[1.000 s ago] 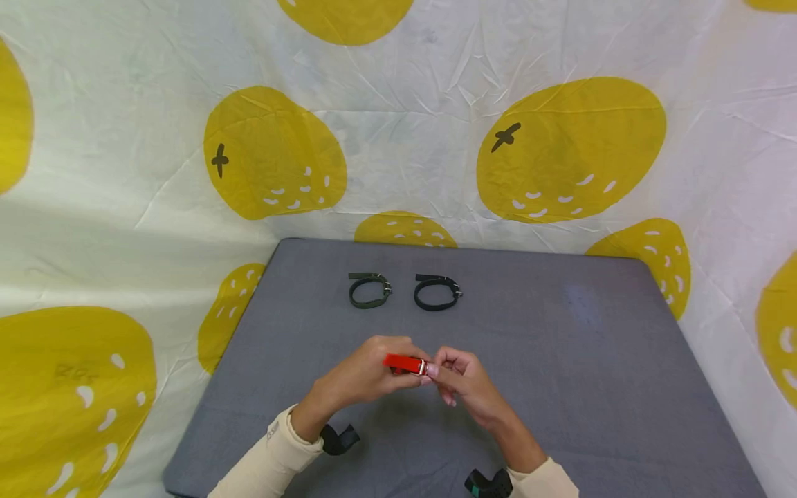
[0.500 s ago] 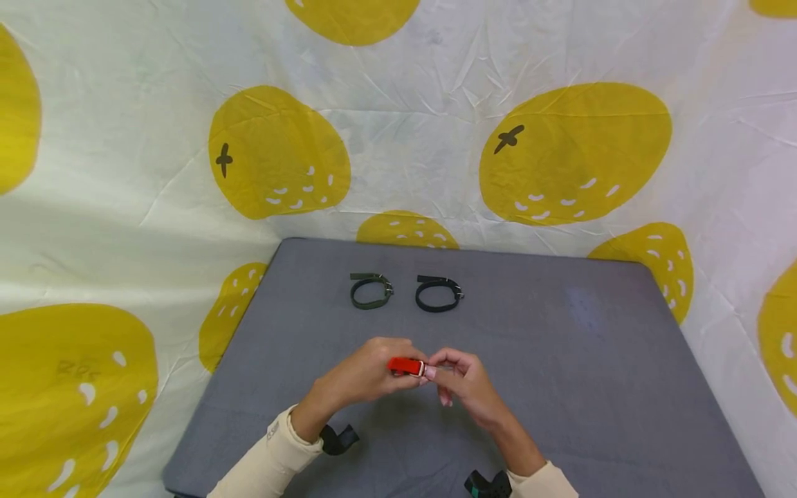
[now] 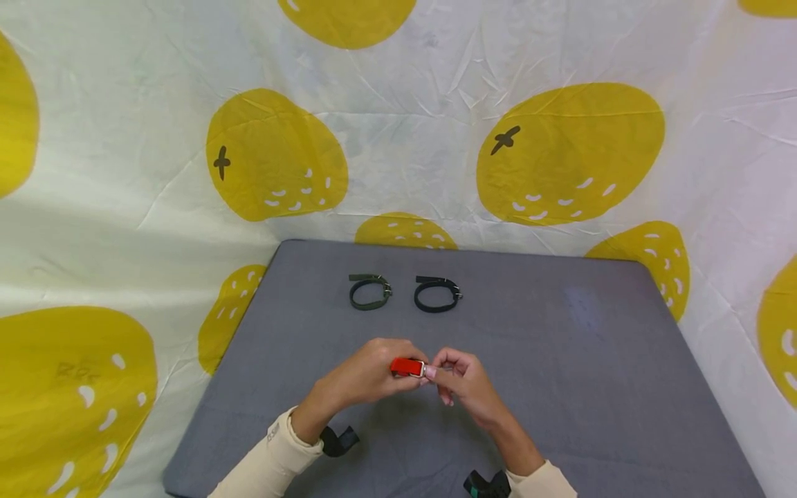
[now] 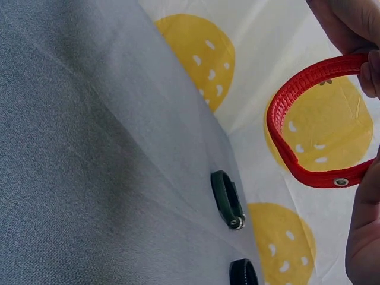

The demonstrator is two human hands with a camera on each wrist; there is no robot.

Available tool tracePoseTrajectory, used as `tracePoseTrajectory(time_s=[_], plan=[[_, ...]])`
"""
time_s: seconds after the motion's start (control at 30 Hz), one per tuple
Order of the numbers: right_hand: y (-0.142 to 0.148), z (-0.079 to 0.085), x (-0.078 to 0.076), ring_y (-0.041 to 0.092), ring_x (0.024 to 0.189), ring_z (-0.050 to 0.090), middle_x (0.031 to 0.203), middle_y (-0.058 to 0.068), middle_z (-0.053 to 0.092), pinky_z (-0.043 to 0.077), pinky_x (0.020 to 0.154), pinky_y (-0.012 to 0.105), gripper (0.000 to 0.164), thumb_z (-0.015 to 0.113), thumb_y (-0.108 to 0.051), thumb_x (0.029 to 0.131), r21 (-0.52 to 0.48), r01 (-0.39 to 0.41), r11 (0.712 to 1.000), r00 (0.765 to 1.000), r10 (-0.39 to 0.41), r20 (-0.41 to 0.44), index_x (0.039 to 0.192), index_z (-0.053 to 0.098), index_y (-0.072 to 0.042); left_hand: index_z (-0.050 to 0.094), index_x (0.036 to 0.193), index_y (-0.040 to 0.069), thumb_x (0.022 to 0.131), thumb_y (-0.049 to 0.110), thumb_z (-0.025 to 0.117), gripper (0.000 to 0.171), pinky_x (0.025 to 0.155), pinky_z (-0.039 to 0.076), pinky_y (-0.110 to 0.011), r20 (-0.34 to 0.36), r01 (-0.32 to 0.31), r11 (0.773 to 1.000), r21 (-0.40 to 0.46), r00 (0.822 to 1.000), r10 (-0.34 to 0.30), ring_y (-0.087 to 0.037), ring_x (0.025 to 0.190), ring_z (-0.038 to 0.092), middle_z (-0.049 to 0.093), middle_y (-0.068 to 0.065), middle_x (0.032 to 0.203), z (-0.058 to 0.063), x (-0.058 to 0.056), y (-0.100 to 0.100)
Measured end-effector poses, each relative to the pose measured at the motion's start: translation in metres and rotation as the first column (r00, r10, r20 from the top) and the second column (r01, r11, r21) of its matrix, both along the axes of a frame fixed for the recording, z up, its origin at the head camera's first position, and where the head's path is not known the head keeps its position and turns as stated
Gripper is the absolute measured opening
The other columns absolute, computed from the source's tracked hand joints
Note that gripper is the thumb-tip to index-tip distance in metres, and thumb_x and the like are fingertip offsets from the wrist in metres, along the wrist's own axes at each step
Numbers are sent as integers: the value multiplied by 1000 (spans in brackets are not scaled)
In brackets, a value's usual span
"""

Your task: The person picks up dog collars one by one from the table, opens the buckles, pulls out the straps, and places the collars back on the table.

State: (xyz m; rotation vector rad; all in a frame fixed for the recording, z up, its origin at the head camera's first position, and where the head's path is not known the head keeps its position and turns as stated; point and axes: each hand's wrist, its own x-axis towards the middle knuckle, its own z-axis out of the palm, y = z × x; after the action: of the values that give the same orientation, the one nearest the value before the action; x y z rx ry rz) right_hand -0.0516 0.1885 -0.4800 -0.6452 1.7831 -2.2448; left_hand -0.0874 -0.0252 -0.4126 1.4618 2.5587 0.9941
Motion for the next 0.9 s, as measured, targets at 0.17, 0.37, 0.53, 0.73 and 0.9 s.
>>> tracePoseTrajectory(time_s=[0.17, 0.37, 0.53, 0.73, 0.9], plan=[[0, -3, 0, 27, 47, 30, 69, -2, 54, 30, 41, 36, 22, 51, 3, 100, 4, 5, 1000, 1000, -5, 10, 79, 45, 3, 74, 105, 12, 90, 19, 77, 17, 68, 41, -4, 5, -8, 1000, -13, 1000, 8, 0, 75, 54, 71, 4, 93, 0, 1, -1], [0, -1, 3, 20, 46, 34, 76, -9, 64, 33, 39, 32, 19, 52, 3, 100, 28, 19, 999, 998, -21, 61, 82, 55, -4, 75, 104, 13, 91, 18, 76, 14, 67, 39, -3, -11, -8, 1000, -26, 1000, 8, 0, 74, 53, 69, 5, 91, -2, 3, -2], [1, 5, 6, 7, 48, 48, 79, -7, 69, 42, 41, 26, 15, 54, 4, 98, 40, 7, 999, 996, -10, 87, 93, 65, -6, 74, 104, 12, 92, 16, 74, 13, 69, 40, -4, -38, -1, 999, -54, 999, -1, -1, 76, 53, 69, 5, 92, -4, 5, -1], [-1, 10, 6, 9, 48, 44, 75, -8, 64, 39, 42, 28, 11, 55, 1, 99, 71, 5, 997, 996, -11, 90, 91, 62, -2, 73, 104, 12, 90, 15, 76, 14, 70, 41, -5, -30, -20, 999, -39, 999, 19, -2, 76, 54, 69, 4, 92, -5, 5, -2], [-1, 9, 5, 11, 45, 35, 67, -9, 61, 29, 40, 33, 16, 55, 2, 98, 87, 22, 996, 997, -29, 78, 83, 56, -2, 73, 104, 13, 91, 15, 74, 13, 66, 38, -4, -17, -10, 1000, -24, 1000, 9, -1, 75, 52, 69, 5, 93, -5, 5, -3]])
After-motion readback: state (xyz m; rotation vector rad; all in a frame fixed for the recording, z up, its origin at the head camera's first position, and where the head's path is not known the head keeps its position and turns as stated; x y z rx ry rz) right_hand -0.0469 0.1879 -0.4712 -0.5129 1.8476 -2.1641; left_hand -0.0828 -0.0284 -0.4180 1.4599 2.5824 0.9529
